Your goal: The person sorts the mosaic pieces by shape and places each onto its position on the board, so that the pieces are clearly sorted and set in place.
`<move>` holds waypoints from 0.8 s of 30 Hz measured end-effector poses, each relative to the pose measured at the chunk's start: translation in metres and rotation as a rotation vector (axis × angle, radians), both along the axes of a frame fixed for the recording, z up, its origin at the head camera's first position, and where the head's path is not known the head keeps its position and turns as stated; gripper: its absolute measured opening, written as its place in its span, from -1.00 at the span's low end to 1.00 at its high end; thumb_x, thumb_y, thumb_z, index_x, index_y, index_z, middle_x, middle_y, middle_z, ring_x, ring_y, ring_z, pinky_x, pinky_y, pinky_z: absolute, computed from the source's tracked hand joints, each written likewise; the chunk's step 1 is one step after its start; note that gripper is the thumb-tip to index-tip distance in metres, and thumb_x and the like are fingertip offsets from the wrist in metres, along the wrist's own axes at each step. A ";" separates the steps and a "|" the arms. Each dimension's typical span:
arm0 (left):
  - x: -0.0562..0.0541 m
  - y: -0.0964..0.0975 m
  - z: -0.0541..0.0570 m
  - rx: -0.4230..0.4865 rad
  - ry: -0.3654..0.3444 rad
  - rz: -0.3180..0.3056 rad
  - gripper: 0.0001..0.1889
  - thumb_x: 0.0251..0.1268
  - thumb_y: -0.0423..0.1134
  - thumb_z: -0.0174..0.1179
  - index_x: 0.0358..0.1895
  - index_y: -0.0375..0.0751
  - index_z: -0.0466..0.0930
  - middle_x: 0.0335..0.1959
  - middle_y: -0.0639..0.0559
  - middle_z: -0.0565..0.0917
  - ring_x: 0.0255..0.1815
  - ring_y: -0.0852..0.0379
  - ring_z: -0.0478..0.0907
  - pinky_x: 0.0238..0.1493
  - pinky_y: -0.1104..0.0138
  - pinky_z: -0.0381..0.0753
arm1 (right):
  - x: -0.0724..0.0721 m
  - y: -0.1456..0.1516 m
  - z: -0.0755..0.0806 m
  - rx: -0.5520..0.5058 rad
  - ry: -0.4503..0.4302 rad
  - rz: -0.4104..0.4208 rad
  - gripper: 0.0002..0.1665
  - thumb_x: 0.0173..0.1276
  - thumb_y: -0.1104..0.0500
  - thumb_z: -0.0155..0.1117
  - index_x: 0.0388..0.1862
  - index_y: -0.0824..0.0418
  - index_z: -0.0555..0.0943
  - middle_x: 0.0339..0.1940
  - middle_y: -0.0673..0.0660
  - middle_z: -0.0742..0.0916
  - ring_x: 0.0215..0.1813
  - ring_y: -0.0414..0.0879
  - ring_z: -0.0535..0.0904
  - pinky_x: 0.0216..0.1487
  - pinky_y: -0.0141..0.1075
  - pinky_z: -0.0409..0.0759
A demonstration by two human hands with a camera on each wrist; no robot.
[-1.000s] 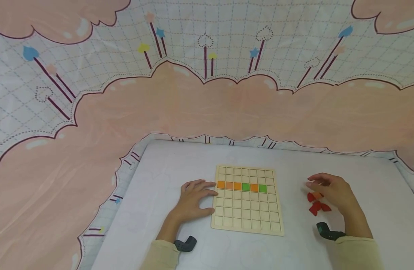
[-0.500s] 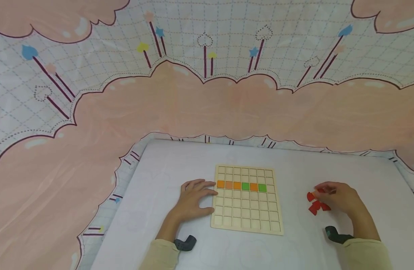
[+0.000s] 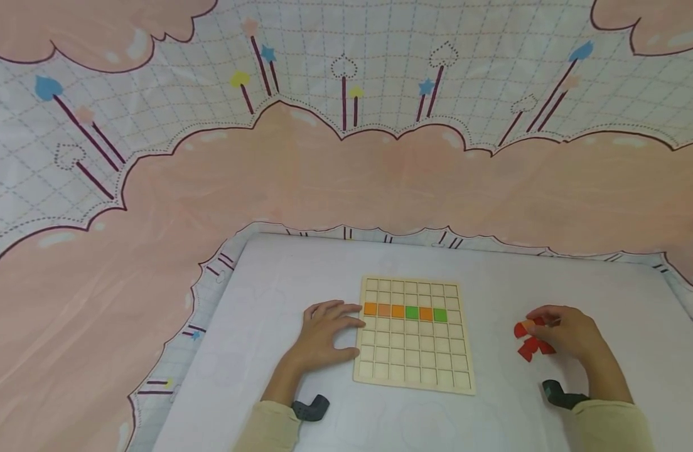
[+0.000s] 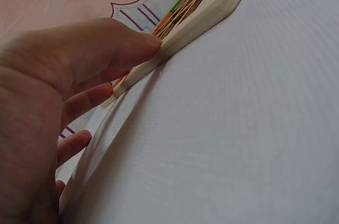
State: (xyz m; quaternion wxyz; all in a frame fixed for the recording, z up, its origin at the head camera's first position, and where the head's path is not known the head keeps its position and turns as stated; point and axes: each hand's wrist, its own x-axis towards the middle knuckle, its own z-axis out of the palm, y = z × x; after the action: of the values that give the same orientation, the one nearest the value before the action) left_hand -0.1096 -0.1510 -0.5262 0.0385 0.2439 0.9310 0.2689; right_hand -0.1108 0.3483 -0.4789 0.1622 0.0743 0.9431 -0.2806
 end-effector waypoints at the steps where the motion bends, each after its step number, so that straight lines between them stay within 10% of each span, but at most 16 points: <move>1: 0.000 0.000 0.000 0.000 -0.001 -0.001 -0.51 0.07 0.11 0.37 0.15 0.27 0.67 0.46 0.24 0.47 0.56 -0.01 0.21 0.48 -0.21 -0.05 | 0.000 -0.001 0.000 -0.004 0.003 0.002 -0.49 0.35 -0.04 0.40 0.12 0.27 0.66 0.05 0.45 0.64 0.06 0.33 0.48 -0.22 -0.08 0.62; 24: 0.000 0.000 -0.004 -0.017 0.009 0.007 -0.51 0.07 0.12 0.37 0.15 0.30 0.67 0.47 0.28 0.46 0.56 0.02 0.20 0.49 -0.19 -0.05 | 0.007 -0.029 0.006 -0.054 0.077 -0.026 -0.52 0.36 -0.10 0.41 -0.06 0.28 0.57 -0.23 0.18 0.69 -0.26 0.00 0.53 -0.41 -0.27 0.56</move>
State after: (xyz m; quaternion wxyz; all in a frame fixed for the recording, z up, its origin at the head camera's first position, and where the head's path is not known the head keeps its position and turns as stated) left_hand -0.1100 -0.1508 -0.5307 0.0355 0.2413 0.9342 0.2602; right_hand -0.1042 0.3198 -0.4727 0.1243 0.0712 0.9397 -0.3107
